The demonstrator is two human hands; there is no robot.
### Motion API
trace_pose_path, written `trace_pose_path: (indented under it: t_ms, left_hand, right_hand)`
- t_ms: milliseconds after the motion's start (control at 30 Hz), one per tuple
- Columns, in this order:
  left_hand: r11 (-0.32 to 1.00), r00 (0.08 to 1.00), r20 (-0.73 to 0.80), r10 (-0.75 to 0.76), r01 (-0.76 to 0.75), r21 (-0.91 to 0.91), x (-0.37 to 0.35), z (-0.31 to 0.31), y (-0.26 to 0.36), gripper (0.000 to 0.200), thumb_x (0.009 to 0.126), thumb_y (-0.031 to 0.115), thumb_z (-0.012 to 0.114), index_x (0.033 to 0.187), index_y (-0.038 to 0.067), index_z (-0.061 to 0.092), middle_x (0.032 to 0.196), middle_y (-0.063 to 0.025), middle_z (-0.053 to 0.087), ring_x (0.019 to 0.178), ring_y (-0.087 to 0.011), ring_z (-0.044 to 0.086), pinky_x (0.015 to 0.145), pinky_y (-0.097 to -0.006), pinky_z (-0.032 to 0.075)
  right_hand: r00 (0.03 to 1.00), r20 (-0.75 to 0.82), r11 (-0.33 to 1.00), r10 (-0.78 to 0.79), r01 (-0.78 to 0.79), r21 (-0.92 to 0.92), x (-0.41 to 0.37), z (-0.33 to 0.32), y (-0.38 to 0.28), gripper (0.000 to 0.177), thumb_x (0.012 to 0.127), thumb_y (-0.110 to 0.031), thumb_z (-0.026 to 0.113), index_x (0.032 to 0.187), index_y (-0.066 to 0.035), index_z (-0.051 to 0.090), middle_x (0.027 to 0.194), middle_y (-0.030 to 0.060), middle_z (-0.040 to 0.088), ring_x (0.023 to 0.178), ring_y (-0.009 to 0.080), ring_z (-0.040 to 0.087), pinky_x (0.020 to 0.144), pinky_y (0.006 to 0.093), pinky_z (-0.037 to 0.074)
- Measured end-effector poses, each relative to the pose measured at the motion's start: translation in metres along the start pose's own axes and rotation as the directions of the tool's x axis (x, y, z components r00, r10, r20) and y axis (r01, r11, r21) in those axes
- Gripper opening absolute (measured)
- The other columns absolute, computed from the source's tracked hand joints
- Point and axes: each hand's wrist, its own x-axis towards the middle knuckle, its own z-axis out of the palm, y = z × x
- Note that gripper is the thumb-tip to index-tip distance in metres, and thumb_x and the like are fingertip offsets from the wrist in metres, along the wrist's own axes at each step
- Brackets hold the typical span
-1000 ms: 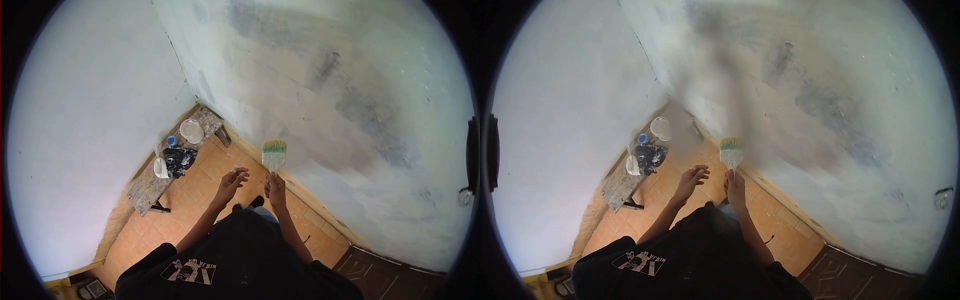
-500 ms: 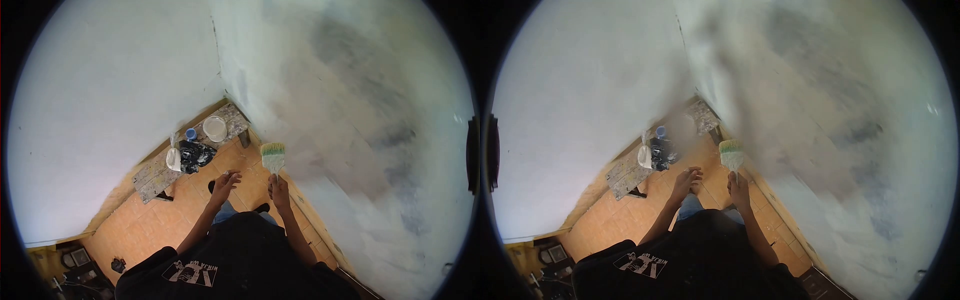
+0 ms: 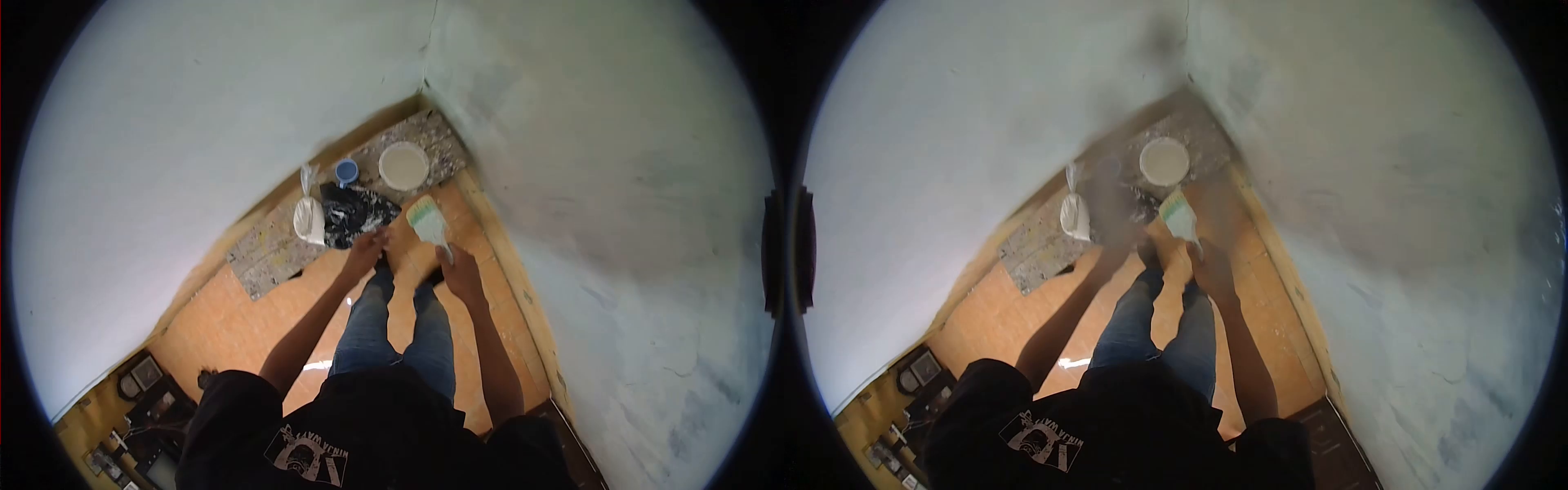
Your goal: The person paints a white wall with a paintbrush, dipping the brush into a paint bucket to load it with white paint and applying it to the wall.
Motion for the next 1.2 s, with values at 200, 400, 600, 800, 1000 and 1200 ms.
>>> trace_pose_path:
  t_ms: [200, 400, 600, 800, 1000, 1200]
  left_hand:
    - [0.998, 0.980, -0.189, 0.064, -0.065, 0.004, 0.087, -0.016, -0.035, 0.025, 0.096, 0.018, 0.057, 0.114, 0.001, 0.062, 0.091, -0.0003, 0.063, 0.077, -0.0068, 0.056, 0.066, -0.0225, 0.046]
    - [0.990, 0.926, -0.373, 0.060, -0.007, 0.143, 0.132, -0.008, -0.030, 0.031, 0.093, 0.017, 0.062, 0.120, 0.003, 0.057, 0.093, -0.0026, 0.057, 0.081, -0.0109, 0.056, 0.073, -0.0252, 0.047]
    - [0.996, 0.894, -0.443, 0.070, -0.036, 0.084, 0.156, 0.006, -0.032, 0.038, 0.093, 0.016, 0.062, 0.127, 0.004, 0.052, 0.101, -0.0066, 0.054, 0.084, -0.0129, 0.055, 0.076, -0.0280, 0.047]
    - [0.999, 0.885, -0.464, 0.044, -0.030, 0.036, 0.173, 0.003, -0.052, 0.038, 0.093, 0.015, 0.062, 0.127, 0.005, 0.052, 0.101, -0.0064, 0.057, 0.082, -0.0121, 0.056, 0.074, -0.0268, 0.047]
    - [0.988, 0.895, -0.446, 0.021, -0.087, -0.127, 0.173, -0.003, -0.082, 0.034, 0.093, 0.017, 0.062, 0.123, 0.003, 0.054, 0.093, -0.0035, 0.059, 0.074, -0.0086, 0.053, 0.067, -0.0238, 0.045]
    - [0.989, 0.929, -0.367, -0.054, -0.002, -0.151, 0.154, -0.009, -0.090, 0.030, 0.094, 0.016, 0.061, 0.119, 0.001, 0.056, 0.086, -0.0011, 0.059, 0.074, -0.0061, 0.053, 0.062, -0.0220, 0.043]
  right_hand:
    - [0.993, 0.061, 0.993, 0.104, -0.100, -0.061, 0.065, 0.033, 0.023, 0.036, 0.094, -0.035, 0.054, 0.098, 0.000, 0.056, 0.082, 0.0278, 0.063, 0.082, 0.0442, 0.063, 0.069, 0.0481, 0.048]
    - [0.973, 0.130, 0.975, 0.192, -0.175, -0.134, 0.124, 0.057, 0.053, 0.027, 0.093, -0.024, 0.057, 0.108, -0.003, 0.050, 0.082, 0.0243, 0.066, 0.079, 0.0420, 0.065, 0.069, 0.0492, 0.049]
    - [0.992, 0.125, 0.989, 0.012, 0.007, -0.147, 0.174, 0.061, 0.056, 0.026, 0.092, -0.023, 0.057, 0.105, -0.003, 0.049, 0.081, 0.0247, 0.066, 0.077, 0.0433, 0.064, 0.067, 0.0500, 0.048]
    - [0.987, 0.159, 0.993, -0.032, 0.050, -0.109, 0.189, 0.061, 0.037, 0.028, 0.092, -0.026, 0.057, 0.104, -0.002, 0.051, 0.080, 0.0246, 0.065, 0.078, 0.0443, 0.063, 0.067, 0.0491, 0.048]
    - [0.993, 0.085, 0.996, -0.085, 0.082, 0.033, 0.169, 0.086, 0.072, 0.033, 0.094, -0.031, 0.058, 0.102, 0.000, 0.055, 0.071, 0.0165, 0.063, 0.063, 0.0301, 0.063, 0.060, 0.0395, 0.046]
    - [0.978, 0.185, 0.968, 0.099, -0.138, 0.211, 0.141, 0.098, 0.089, 0.036, 0.096, -0.033, 0.057, 0.084, 0.000, 0.063, 0.062, 0.0014, 0.054, 0.058, 0.0081, 0.049, 0.053, 0.0268, 0.038]
